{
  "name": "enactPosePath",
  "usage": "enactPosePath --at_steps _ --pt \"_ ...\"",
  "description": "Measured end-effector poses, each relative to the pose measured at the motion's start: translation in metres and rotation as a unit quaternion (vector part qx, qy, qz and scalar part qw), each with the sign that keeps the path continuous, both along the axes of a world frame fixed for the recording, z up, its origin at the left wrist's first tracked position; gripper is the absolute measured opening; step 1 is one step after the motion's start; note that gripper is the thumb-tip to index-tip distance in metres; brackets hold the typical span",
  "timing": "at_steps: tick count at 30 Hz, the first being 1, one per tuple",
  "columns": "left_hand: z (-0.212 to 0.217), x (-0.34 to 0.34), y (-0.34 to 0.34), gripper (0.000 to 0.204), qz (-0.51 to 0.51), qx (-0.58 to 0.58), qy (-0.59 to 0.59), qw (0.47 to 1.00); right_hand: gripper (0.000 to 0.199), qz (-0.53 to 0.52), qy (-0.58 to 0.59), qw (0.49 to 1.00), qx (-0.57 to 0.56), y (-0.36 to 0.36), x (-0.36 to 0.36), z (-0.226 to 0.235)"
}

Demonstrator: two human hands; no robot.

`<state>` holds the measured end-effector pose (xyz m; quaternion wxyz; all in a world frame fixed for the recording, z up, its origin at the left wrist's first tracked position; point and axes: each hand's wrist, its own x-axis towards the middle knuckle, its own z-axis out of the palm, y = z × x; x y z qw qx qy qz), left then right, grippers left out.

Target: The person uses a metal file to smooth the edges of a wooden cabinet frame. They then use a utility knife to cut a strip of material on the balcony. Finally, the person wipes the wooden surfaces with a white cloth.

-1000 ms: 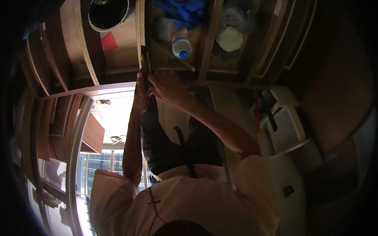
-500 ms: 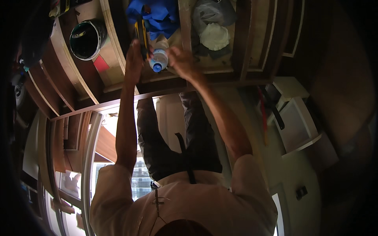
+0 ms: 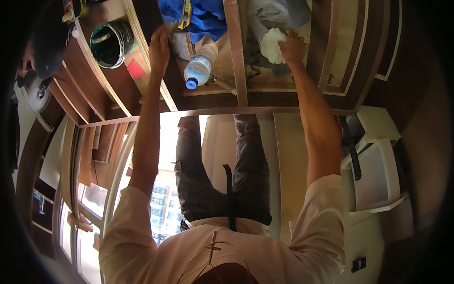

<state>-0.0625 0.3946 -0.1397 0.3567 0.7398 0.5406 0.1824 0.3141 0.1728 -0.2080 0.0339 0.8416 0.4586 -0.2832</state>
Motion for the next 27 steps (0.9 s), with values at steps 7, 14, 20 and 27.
enactPosePath --at_steps 7,14,20,27 --pt "0.042 -0.025 -0.14 0.091 -0.068 -0.231 0.068 0.968 0.047 -0.067 -0.006 0.996 0.055 -0.049 -0.01 0.067" --pt "-0.005 0.037 -0.142 0.099 0.031 -0.122 -0.095 0.987 0.056 -0.514 0.256 0.796 0.192 -0.094 -0.041 0.177" --pt "0.031 0.043 -0.126 0.08 0.054 -0.125 -0.071 0.988 0.045 -0.684 0.465 0.539 0.159 -0.137 -0.087 0.233" --pt "0.158 0.029 -0.135 0.083 -0.104 -0.185 -0.161 0.964 0.044 -0.444 0.297 0.821 0.2 -0.165 -0.131 0.266"
